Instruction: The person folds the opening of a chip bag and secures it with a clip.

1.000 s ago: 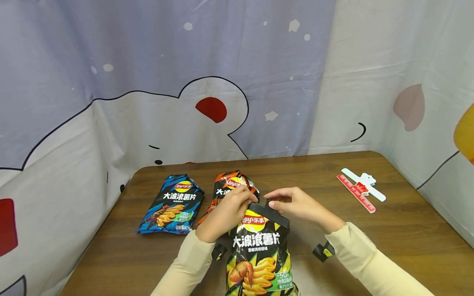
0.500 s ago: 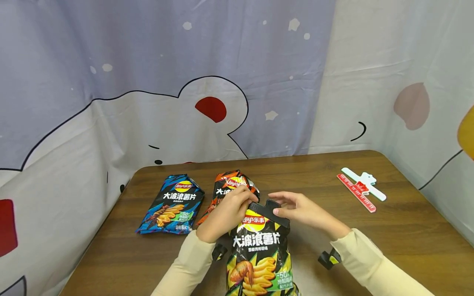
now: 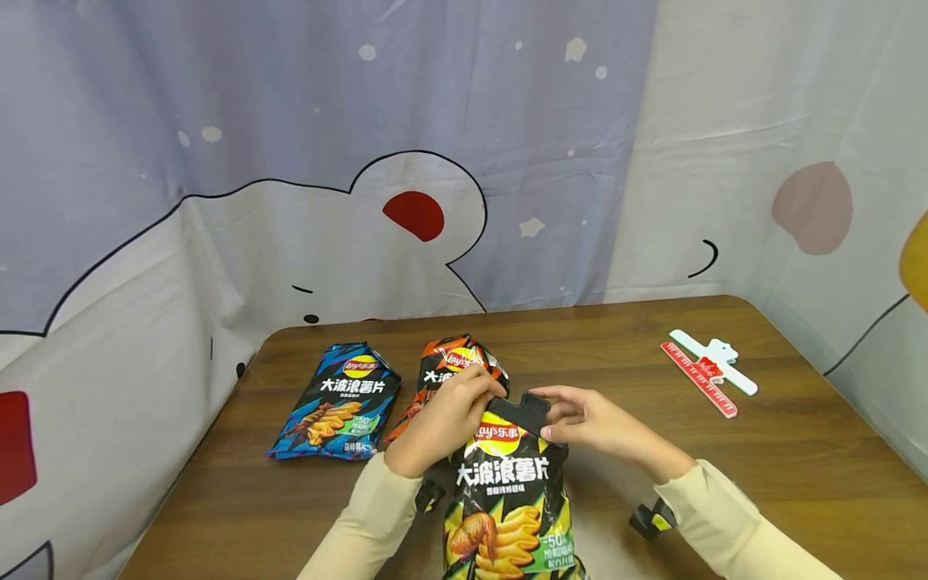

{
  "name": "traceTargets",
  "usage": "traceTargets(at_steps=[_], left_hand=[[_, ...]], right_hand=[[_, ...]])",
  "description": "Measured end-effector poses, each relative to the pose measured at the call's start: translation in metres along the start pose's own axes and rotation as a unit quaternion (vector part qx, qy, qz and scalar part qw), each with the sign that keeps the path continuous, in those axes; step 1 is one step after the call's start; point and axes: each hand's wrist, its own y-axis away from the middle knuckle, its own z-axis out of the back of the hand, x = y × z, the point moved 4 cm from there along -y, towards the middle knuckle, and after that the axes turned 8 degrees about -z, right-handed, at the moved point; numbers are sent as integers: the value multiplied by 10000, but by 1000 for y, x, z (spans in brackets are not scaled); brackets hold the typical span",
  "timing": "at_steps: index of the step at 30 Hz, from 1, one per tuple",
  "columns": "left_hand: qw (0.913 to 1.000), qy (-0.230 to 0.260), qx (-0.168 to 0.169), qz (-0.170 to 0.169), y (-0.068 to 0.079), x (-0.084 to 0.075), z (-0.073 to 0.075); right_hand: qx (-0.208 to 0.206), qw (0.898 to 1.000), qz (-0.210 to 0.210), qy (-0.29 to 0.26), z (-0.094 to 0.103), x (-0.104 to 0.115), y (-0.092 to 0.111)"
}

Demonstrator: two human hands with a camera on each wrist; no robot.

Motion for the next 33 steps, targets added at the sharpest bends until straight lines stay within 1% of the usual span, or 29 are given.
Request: traceTargets(at_steps=[3, 13, 20, 28, 33], left_hand=[[10000, 22, -2, -16, 0, 0, 0], [10000, -41, -80, 15, 3, 2, -1], [9991, -1, -85, 425, 5, 6, -2], [9984, -40, -179, 534, 4, 7, -3], [9971, 4, -177, 738, 4, 8, -5]], right_hand=[[-19, 10000, 50, -33, -1, -1, 1], [-181, 9998, 2, 43, -1, -2, 5], [-207, 9998, 26, -71, 1, -2, 6], [-341, 9994, -2, -68, 9, -4, 11], [-398, 9992, -62, -65, 11, -4, 14]])
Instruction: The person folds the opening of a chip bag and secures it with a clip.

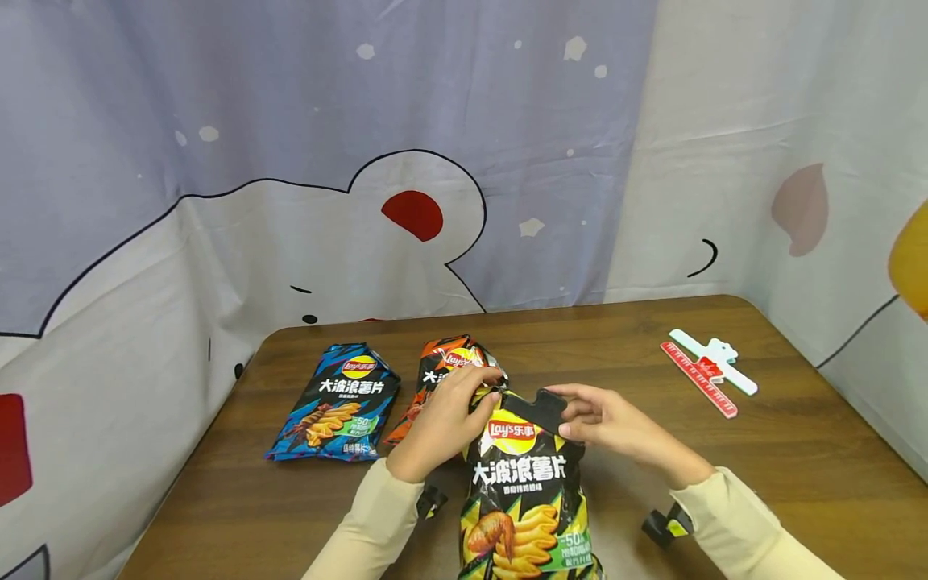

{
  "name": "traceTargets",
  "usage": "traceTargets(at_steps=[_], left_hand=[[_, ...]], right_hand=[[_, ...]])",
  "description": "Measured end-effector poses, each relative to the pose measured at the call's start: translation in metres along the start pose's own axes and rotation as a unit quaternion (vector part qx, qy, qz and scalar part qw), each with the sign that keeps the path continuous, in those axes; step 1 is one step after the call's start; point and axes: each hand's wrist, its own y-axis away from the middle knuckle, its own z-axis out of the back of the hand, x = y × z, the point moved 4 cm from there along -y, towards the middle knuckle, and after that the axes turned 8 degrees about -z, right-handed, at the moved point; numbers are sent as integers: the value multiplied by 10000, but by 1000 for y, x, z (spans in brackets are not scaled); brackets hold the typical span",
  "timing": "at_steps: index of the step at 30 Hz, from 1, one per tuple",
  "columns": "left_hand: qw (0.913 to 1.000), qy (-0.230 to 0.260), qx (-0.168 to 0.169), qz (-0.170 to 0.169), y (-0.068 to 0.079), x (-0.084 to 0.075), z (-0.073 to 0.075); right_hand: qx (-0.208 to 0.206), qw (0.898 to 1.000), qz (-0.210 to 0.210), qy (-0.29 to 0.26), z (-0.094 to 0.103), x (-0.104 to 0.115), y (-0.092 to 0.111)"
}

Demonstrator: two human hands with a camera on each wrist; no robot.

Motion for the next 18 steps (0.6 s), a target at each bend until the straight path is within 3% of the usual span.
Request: traceTargets(at_steps=[5, 12, 18], left_hand=[[9996, 63, -55, 273, -1, 0, -1], [9986, 126, -371, 358, -1, -1, -3], [9970, 356, -345, 597, 0, 2, -9]], right_hand=[[-119, 9999, -78, 80, 4, 1, 2], [-287, 9993, -168, 143, 10, -3, 3], [-417, 9985, -282, 192, 16, -6, 5]])
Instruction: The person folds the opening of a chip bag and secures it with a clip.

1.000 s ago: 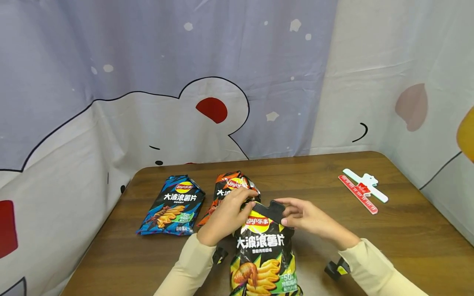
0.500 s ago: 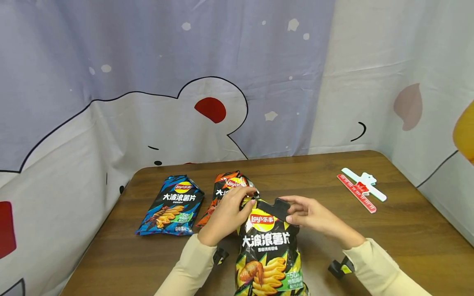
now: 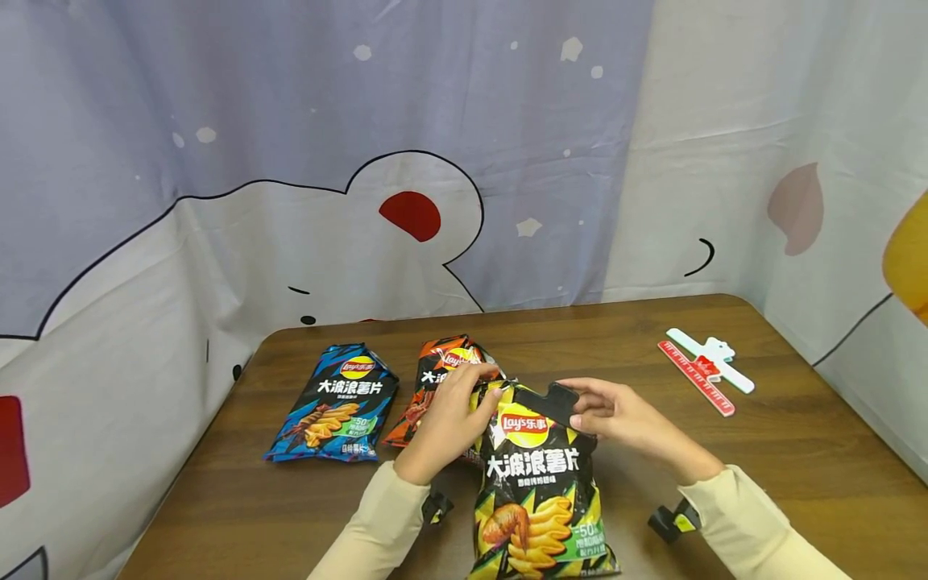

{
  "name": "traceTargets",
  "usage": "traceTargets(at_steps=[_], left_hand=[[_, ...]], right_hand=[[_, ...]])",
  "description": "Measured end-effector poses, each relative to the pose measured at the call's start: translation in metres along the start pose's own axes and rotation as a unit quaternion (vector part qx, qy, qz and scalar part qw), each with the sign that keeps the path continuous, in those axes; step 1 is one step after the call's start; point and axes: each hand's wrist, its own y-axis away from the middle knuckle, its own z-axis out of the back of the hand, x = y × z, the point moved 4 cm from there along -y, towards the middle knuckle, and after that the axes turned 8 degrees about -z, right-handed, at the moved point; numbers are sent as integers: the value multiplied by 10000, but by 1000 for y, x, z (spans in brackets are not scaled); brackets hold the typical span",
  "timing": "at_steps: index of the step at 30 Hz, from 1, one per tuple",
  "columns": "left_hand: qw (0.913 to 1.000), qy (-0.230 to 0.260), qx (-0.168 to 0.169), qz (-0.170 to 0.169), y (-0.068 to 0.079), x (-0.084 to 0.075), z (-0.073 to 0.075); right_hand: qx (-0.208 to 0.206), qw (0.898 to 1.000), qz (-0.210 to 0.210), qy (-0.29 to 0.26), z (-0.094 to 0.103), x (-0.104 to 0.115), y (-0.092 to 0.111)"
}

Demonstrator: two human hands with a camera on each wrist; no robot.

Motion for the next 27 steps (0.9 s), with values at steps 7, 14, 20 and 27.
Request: traceTargets(at_steps=[7, 14, 20, 27], left_hand=[[9985, 384, 93, 379, 3, 3, -6], [9957, 719, 108, 570, 4, 4, -9], [9945, 806, 99, 660, 6, 5, -9], [9917, 944, -17, 871, 6, 9, -12]], right_hand=[[-139, 9997, -150, -122, 5, -3, 0], [-231, 9994, -178, -207, 10, -6, 0], [-298, 9989, -223, -276, 15, -9, 1], [-326, 9984, -293, -370, 18, -11, 1]])
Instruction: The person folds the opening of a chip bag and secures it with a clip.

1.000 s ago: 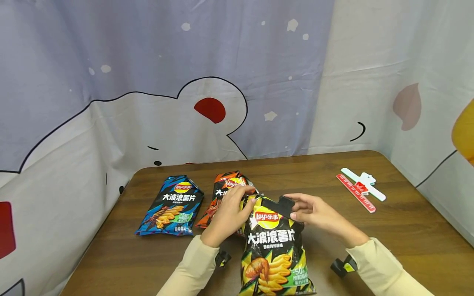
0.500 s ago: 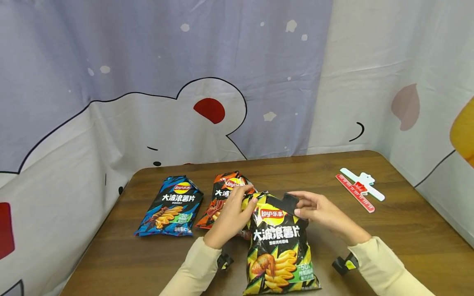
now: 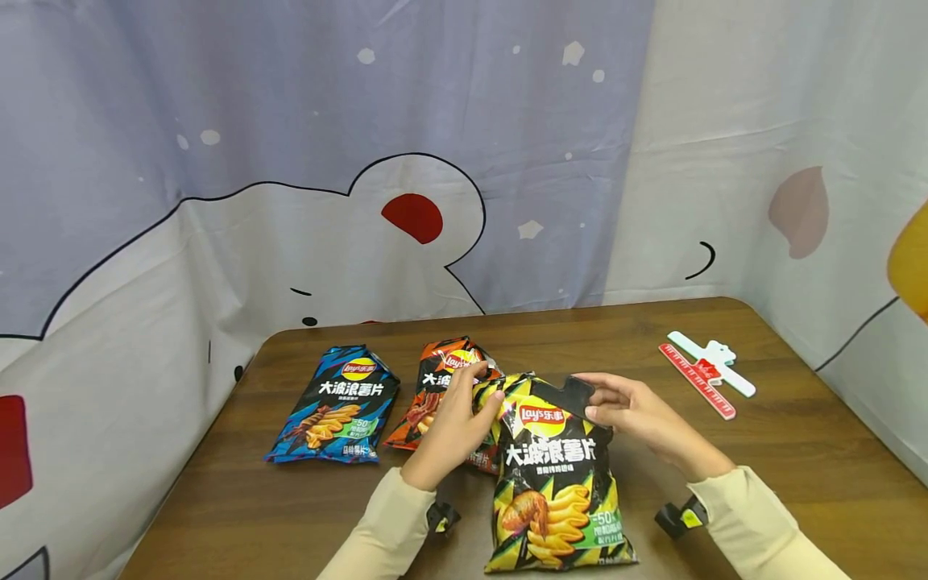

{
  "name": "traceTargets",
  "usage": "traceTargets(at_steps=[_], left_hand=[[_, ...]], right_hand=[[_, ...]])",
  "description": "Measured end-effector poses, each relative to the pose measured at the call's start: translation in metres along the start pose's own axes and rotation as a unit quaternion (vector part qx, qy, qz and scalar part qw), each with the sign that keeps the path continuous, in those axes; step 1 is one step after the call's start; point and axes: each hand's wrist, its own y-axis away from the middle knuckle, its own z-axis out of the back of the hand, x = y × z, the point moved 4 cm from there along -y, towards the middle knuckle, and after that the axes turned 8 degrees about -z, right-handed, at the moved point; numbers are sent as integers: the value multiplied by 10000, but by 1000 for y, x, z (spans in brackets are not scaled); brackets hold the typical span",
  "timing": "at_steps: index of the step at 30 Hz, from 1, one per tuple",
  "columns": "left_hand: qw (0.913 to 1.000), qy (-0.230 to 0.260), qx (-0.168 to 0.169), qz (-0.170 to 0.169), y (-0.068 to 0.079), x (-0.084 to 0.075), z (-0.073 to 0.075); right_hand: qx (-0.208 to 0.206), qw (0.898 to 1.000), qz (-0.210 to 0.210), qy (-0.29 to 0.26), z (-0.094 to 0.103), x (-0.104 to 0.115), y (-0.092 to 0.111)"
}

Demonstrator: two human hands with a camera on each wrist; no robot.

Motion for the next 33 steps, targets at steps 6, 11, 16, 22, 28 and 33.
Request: traceTargets(at_steps=[6, 11, 16, 22, 28, 33], left_hand=[[9985, 483, 28, 252, -1, 0, -4], [9956, 767, 127, 526, -1, 1, -7], [9915, 1020, 235, 769, -4, 4, -11], [9896, 1058, 386, 889, -4, 4, -18], [9884, 1142, 523, 852, -3, 4, -25], [9887, 1131, 463, 864, -4, 5, -31]], right_hand=[[-85, 9999, 39, -70, 5, -1, 0], [-155, 9999, 54, -30, 9, -2, 0], [-283, 9996, 15, 33, 13, -4, -2], [-446, 9990, 4, 33, 22, -7, -5], [-534, 9985, -52, 51, 28, -9, -7], [-537, 9984, -115, -92, 31, -12, -11]])
